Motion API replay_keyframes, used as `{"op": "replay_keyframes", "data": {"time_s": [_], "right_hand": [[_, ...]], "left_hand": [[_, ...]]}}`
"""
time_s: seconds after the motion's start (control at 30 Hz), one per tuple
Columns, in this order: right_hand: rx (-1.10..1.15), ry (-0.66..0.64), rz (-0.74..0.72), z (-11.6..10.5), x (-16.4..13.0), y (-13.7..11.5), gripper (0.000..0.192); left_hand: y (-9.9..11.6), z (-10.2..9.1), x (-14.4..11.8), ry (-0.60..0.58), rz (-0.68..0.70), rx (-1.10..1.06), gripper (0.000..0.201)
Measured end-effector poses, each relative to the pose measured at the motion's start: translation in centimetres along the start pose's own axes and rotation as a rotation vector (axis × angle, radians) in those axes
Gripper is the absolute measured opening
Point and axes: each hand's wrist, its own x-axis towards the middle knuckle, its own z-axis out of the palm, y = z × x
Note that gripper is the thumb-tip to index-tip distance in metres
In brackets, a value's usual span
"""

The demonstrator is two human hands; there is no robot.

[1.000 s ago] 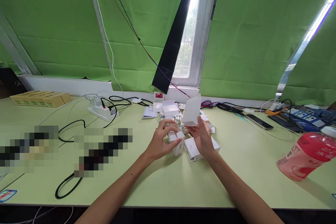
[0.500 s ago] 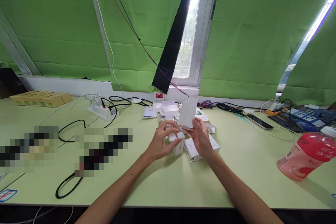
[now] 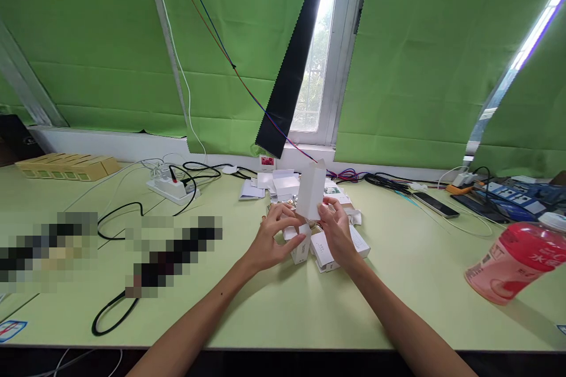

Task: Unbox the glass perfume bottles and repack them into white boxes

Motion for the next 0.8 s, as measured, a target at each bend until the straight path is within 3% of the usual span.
{"op": "replay_keyframes", "data": {"time_s": [0.8], "right_hand": [[-0.059, -0.056, -0.088, 0.26, -0.14, 0.07, 0.045]], "left_hand": [[0.16, 0.11, -0.15, 0.000, 0.004, -0.051, 0.013]]}}
